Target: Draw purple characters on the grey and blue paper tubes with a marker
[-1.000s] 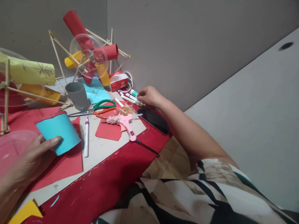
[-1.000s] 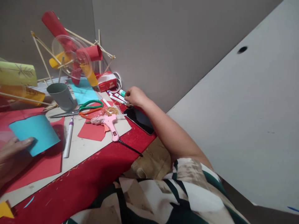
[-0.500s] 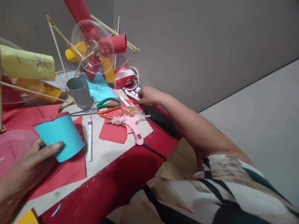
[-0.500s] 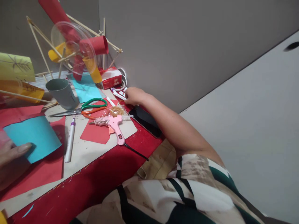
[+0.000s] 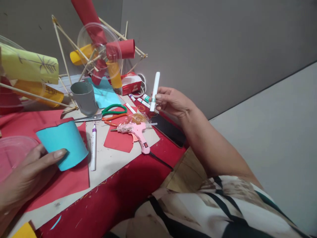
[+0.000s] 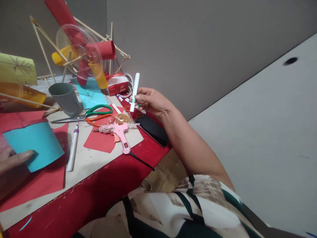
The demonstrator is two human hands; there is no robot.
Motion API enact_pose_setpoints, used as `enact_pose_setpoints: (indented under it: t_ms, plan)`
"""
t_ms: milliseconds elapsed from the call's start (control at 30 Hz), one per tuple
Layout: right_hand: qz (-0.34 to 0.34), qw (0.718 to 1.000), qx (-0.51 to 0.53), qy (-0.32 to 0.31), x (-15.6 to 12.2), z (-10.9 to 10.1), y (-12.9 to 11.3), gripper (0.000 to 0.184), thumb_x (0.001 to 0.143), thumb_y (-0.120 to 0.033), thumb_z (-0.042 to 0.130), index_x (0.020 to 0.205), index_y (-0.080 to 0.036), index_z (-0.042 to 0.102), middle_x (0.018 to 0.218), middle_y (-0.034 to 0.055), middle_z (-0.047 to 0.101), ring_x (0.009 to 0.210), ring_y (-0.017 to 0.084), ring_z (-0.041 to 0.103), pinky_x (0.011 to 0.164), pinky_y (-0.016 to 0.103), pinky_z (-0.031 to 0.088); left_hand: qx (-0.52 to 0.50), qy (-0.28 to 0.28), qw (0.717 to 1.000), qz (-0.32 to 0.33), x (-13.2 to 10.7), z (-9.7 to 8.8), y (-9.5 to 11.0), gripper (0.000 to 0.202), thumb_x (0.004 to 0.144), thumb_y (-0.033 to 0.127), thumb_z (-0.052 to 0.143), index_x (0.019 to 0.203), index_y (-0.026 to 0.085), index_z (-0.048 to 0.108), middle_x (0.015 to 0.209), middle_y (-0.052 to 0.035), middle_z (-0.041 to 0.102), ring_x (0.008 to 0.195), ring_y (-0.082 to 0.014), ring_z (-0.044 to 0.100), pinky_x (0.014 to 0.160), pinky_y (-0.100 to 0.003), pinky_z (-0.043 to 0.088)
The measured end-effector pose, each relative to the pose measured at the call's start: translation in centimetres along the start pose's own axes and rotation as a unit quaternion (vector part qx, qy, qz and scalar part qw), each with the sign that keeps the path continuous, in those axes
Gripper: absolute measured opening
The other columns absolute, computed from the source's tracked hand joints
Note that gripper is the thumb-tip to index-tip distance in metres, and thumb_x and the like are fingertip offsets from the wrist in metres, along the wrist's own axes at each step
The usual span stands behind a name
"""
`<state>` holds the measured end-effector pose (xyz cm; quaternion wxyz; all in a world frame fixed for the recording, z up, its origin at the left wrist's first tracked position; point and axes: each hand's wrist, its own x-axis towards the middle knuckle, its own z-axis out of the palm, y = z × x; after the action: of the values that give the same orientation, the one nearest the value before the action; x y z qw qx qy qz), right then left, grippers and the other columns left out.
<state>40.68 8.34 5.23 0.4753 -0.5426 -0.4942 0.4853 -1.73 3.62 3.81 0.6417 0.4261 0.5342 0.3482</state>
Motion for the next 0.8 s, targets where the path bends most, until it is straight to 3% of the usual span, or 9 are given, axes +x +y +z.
enact_pose_setpoints:
  t_ms: [133,267,333,400,467,567,633,700,800]
  plan:
    - [0.025,0.999,0.02,0.0,-1.9,2.0,-0.5,0.035,0.066,-0.033,0.085,0.092,-0.024,0.062,0.082,-0.0029,0.067,0.071,0.012,0.06,0.068,0.03,0.055,0.012,-0.016,1.0,0.01,0.3,-0.3,-0.2,0.029,0.064,0.046,0.095,0.081,0.036,0.075,0.054,0.0002,0.059,0.078,-0.035,0.076,0.066,-0.044,0.068]
    - [0.03,1.0,0.002,-0.005,-4.1,4.0,-0.8,0.03,0.069,-0.031,0.072,0.092,-0.027,0.055,0.069,-0.0077,0.052,0.056,0.011,0.046,0.055,0.028,0.04,-0.005,-0.029,0.999,0.022,1.4,-1.1,-1.0,0.04,0.058,0.049,0.101,0.081,0.029,0.075,0.075,-0.0033,0.076,0.08,-0.0304,0.076,0.067,-0.038,0.067]
    - [0.024,0.998,-0.063,-0.008,-5.6,5.2,-0.7,0.024,0.072,-0.034,0.069,0.09,-0.028,0.054,0.062,-0.0098,0.042,0.05,0.01,0.032,0.052,0.027,0.029,-0.014,-0.038,0.999,0.025,1.8,-1.4,-1.4,0.049,0.056,0.051,0.103,0.091,0.025,0.08,0.089,-0.0061,0.082,0.082,-0.0277,0.076,0.072,-0.036,0.068]
    - [-0.003,0.984,-0.179,-0.019,-7.3,6.5,-0.4,0.022,0.077,-0.044,0.07,0.085,-0.027,0.059,0.062,-0.0064,0.049,0.053,0.012,0.038,0.054,0.029,0.031,-0.028,-0.044,0.998,0.028,2.1,-1.5,-1.5,0.056,0.055,0.053,0.105,0.096,0.022,0.082,0.095,-0.0069,0.083,0.082,-0.0248,0.075,0.074,-0.033,0.067]
    - [-0.019,0.943,-0.329,-0.037,-8.9,7.7,0.0,0.032,0.086,-0.057,0.068,0.086,-0.025,0.069,0.07,0.0007,0.065,0.063,0.016,0.055,0.061,0.031,0.038,-0.04,-0.046,0.998,0.028,2.1,-1.5,-1.5,0.06,0.052,0.052,0.107,0.097,0.021,0.082,0.096,-0.0067,0.083,0.083,-0.0229,0.075,0.075,-0.031,0.066]
    - [0.003,0.852,-0.523,0.005,-10.3,9.0,0.7,0.037,0.09,-0.062,0.069,0.089,-0.025,0.076,0.077,0.0063,0.075,0.067,0.02,0.062,0.065,0.032,0.035,-0.046,-0.04,0.998,0.025,1.9,-1.1,-1.3,0.064,0.049,0.05,0.109,0.099,0.019,0.081,0.1,-0.0074,0.083,0.084,-0.0216,0.074,0.076,-0.03,0.065]
    - [0.024,0.811,-0.584,0.014,-10.5,9.5,1.3,0.036,0.09,-0.061,0.072,0.084,-0.025,0.075,0.078,0.0077,0.078,0.069,0.022,0.064,0.065,0.032,0.033,-0.048,-0.041,0.998,0.028,1.7,-0.9,-1.0,0.066,0.048,0.049,0.109,0.098,0.018,0.08,0.099,-0.0072,0.083,0.083,-0.0209,0.073,0.076,-0.029,0.064]
    - [0.033,0.814,-0.579,0.012,-10.3,9.7,1.9,0.033,0.09,-0.057,0.073,0.08,-0.026,0.074,0.078,0.0073,0.079,0.07,0.022,0.066,0.064,0.032,0.032,-0.048,-0.046,0.997,0.035,1.6,-0.7,-0.9,0.065,0.047,0.049,0.109,0.096,0.019,0.079,0.096,-0.0065,0.083,0.082,-0.0202,0.073,0.076,-0.028,0.063]
    - [0.028,0.849,-0.528,0.023,-10.0,9.8,2.5,0.02,0.088,-0.045,0.073,0.08,-0.026,0.075,0.076,0.0049,0.079,0.066,0.021,0.065,0.063,0.032,0.034,-0.045,-0.055,0.996,0.048,1.7,-0.7,-0.9,0.066,0.049,0.05,0.108,0.097,0.018,0.076,0.097,-0.0074,0.084,0.082,-0.021,0.073,0.076,-0.028,0.062]
